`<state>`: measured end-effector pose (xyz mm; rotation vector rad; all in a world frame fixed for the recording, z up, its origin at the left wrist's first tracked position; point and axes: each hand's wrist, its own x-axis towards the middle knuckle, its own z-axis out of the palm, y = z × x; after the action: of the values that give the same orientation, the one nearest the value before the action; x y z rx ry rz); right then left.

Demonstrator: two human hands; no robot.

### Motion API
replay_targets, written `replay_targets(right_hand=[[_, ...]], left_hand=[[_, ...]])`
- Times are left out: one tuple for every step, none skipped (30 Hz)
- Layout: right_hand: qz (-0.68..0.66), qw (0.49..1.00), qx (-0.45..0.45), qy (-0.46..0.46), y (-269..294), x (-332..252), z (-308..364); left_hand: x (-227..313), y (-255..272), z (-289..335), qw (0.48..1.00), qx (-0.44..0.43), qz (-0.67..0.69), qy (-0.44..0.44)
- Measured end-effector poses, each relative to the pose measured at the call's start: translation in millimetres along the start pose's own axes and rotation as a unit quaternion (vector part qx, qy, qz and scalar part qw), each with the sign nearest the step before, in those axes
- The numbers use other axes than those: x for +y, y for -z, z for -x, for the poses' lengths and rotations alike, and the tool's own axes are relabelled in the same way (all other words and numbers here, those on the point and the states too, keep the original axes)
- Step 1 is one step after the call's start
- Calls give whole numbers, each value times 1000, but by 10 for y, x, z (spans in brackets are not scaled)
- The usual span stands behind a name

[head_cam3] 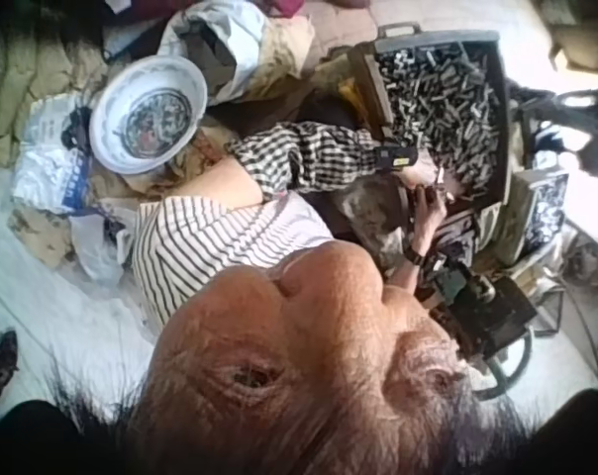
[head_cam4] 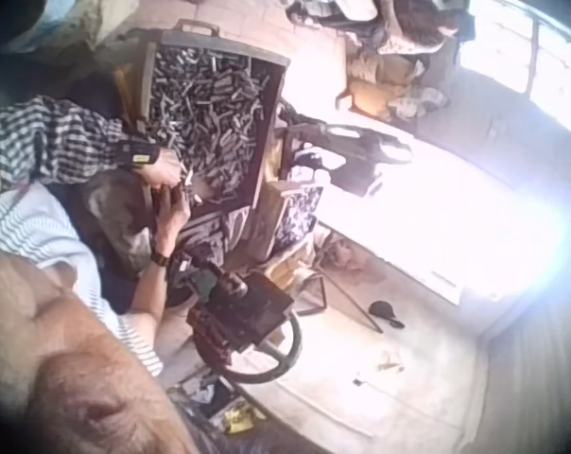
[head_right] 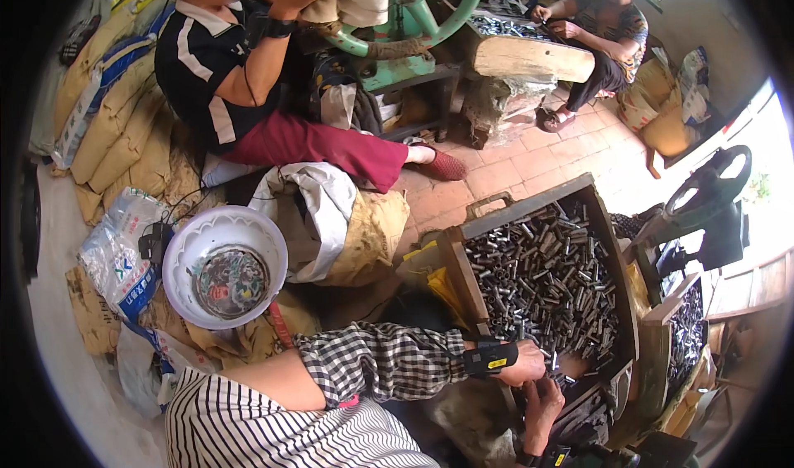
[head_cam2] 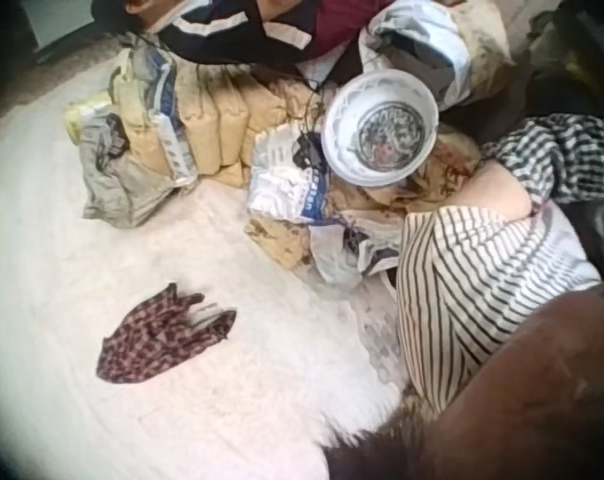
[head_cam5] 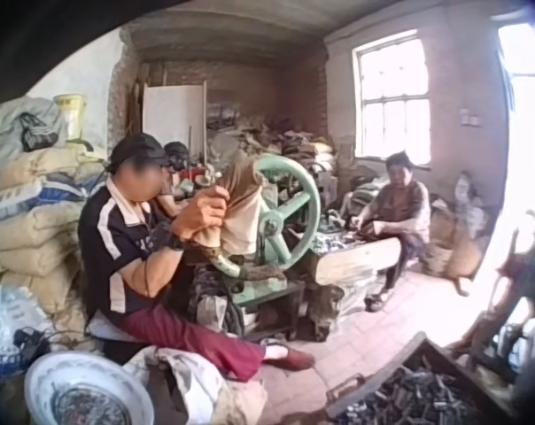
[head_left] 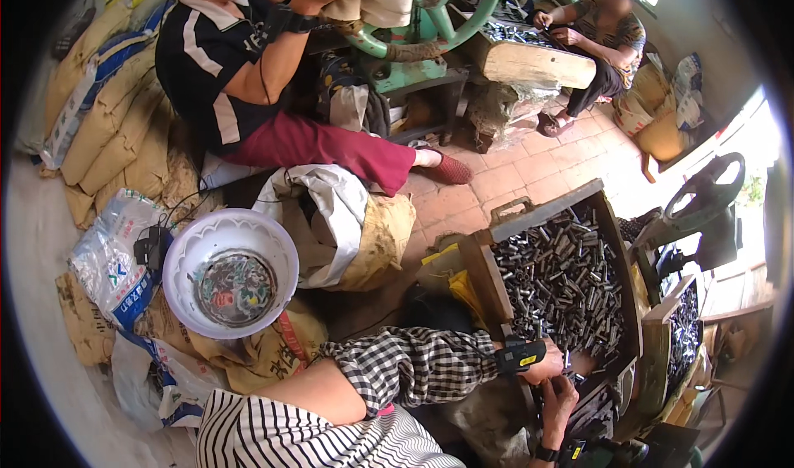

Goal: The person is manually assembling small metal components by fitting pins into cylindrical metal pieces and placing them in a press.

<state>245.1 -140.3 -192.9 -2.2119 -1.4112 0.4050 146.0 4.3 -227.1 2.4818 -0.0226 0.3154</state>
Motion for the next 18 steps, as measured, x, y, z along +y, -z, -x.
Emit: replay_targets(right_hand=[[-4,1000,-4,-8,-17,-11,-26],[-7,1000,-3,-7,-30,9,-33],[-50,999,-13,-18,-39,37,-42],[-90,995,-22,-31,-39,47,-43],[-90,995,-19,-33,-26,36,-32],[-93,994,-24,-55,-2,-16,-25],[-96,992,-29,-77,10,-44,-19],[-97,992,-29,-77,2,-27,-1],[-78,995,-11,-56,-9,14,39],[-59,998,6,-36,-20,52,72],[-59,998,7,-37,-32,85,92],[-53,998,18,-27,-37,114,118],[-46,998,28,-17,-41,135,137],[-46,998,29,-19,-46,157,156],[-28,999,44,-4,-51,169,180],[-10,998,58,12,-55,169,199],[-11,998,59,9,-61,160,216],[-24,997,69,4,-69,144,226]], left_hand=[[3,12,23,1000,-4,-5,18],[7,23,36,999,-8,-9,35],[25,44,38,999,-15,-16,37],[25,16,23,999,-17,-16,35],[23,-29,7,1000,-2,-9,29],[31,-30,4,1000,14,-3,27],[39,-29,0,1000,13,-4,27],[50,-31,3,999,-2,-8,33],[62,-27,1,999,-18,-11,36],[70,-33,0,999,-19,-11,34],[78,-45,1,999,-18,-24,35],[95,-58,-1,999,-19,-35,35],[111,-32,-9,998,-33,-42,39],[113,-35,-12,998,-34,-41,37],[118,-45,-15,997,-31,-51,41],[126,-38,-9,997,-27,-61,46],[139,-36,23,997,2,-66,43],[147,-20,25,997,0,-65,41]])
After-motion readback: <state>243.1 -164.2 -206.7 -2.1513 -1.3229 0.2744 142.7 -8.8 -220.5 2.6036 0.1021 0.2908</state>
